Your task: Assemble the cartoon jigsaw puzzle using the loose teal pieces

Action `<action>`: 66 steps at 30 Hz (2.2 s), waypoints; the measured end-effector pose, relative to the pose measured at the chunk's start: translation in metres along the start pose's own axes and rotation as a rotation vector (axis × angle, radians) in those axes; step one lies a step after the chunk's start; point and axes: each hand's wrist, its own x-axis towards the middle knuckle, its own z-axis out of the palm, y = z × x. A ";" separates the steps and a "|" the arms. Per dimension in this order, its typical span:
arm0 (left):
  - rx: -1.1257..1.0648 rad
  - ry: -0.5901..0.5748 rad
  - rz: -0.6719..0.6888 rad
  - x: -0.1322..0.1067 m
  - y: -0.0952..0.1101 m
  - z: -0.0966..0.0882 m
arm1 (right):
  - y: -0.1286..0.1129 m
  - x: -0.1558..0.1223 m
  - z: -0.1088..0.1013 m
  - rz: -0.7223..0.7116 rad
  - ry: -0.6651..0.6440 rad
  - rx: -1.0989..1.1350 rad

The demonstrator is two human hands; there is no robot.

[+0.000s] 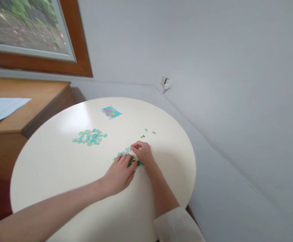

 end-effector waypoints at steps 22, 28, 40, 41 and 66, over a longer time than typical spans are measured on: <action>-0.013 0.008 -0.003 0.000 0.000 -0.001 | -0.005 -0.001 0.001 0.005 -0.010 -0.092; -0.018 0.004 -0.007 0.000 0.000 0.001 | -0.002 -0.001 0.002 -0.012 -0.005 -0.108; 0.005 0.000 -0.004 0.000 0.000 0.000 | -0.004 -0.002 0.002 -0.018 -0.002 -0.109; 0.006 -0.001 -0.003 0.000 0.000 0.000 | -0.004 -0.003 0.002 -0.017 -0.001 -0.109; -0.007 0.005 0.001 0.000 0.000 0.001 | -0.001 -0.002 0.003 -0.006 0.002 -0.131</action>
